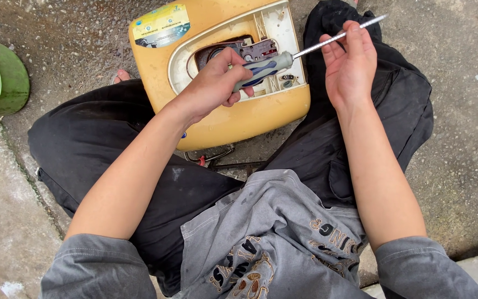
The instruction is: The person is using a screwdriver to reconnect or repair components inside a yellow appliance, likely a water heater.
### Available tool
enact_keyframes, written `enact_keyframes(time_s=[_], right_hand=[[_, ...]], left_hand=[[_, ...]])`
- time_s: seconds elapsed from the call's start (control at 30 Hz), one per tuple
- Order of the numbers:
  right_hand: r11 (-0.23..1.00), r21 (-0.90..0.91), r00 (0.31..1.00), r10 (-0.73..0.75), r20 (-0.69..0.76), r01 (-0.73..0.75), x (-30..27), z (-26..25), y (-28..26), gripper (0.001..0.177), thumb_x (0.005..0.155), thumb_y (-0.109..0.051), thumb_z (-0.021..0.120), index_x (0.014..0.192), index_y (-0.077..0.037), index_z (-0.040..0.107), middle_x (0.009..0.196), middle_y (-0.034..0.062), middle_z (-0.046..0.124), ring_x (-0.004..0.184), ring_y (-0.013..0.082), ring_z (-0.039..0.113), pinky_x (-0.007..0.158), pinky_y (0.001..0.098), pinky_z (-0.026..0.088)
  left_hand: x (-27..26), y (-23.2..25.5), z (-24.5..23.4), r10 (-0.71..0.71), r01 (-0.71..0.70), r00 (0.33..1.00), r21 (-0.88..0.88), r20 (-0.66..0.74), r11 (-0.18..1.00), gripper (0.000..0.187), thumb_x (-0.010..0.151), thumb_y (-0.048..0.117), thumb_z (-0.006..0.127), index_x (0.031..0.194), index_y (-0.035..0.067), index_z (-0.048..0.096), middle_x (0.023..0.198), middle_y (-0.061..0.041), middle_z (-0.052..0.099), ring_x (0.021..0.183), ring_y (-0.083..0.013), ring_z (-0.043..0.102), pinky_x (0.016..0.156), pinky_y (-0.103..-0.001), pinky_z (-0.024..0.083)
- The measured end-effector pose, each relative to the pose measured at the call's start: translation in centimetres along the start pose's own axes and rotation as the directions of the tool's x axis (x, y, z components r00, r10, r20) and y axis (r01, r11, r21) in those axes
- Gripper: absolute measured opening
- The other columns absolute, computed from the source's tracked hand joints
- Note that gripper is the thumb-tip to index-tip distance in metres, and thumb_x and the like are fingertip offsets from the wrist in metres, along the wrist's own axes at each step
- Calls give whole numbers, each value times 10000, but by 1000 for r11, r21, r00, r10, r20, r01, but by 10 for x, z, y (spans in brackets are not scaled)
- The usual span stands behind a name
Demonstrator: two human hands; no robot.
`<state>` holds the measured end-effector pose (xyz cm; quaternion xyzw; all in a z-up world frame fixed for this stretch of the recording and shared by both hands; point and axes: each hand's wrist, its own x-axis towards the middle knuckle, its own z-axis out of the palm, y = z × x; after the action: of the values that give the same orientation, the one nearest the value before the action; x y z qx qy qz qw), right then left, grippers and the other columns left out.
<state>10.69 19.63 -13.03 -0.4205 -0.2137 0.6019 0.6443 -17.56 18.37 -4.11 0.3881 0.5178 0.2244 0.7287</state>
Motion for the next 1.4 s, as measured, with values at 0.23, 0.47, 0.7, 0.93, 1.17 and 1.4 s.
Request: enact_keyframes(time_s=[0.23,0.47,0.7,0.93,1.17,1.4], right_hand=[[972,-144,961,210,182,-185,-20,29,0,173,1039,-98,617,1177,-8,668,1031,84,706,903,112,700,884,224,628],[874,-426,939,317,134,-235,-21,39,-23,377,954,-293,635,1228,-39,686,1171,67,677,1052,143,624,888,269,507],[214,-930,954,-43,297,299,3,-15,-3,220,893,-2,641,1057,-13,788,889,74,768,710,148,670,673,291,565],[-44,-875,855,245,458,481,1,-4,32,239,861,-174,753,1055,-39,784,1002,113,692,934,316,648,833,408,518],[49,-838,819,188,543,544,2,2,32,119,895,-49,747,991,-18,809,1002,102,710,818,286,659,760,382,524],[-7,-667,659,163,734,745,1,6,26,182,877,42,718,1033,21,810,1001,143,740,819,341,672,762,403,532]], left_hand=[[10,-19,12,129,-132,991,133,29,982,281,1020,297,579,1164,76,482,907,-67,680,612,-68,490,531,-201,411],[16,-17,16,24,-20,998,79,-54,997,452,970,314,616,1357,88,667,801,-18,636,534,-36,411,459,-176,316],[5,-13,-17,250,-159,962,522,-109,838,353,918,262,670,1126,-4,770,836,-12,715,668,-75,673,576,-216,512],[-12,-2,-30,145,-17,973,565,-182,825,350,924,271,669,1129,5,770,905,-43,755,713,-82,716,638,-225,545],[-20,3,-33,182,-55,966,547,-181,835,340,923,272,653,1135,36,776,780,-10,720,663,-58,679,603,-206,522],[-16,3,-38,325,-181,935,598,-141,781,382,895,328,652,1118,54,799,681,4,708,560,-66,617,507,-209,518]])
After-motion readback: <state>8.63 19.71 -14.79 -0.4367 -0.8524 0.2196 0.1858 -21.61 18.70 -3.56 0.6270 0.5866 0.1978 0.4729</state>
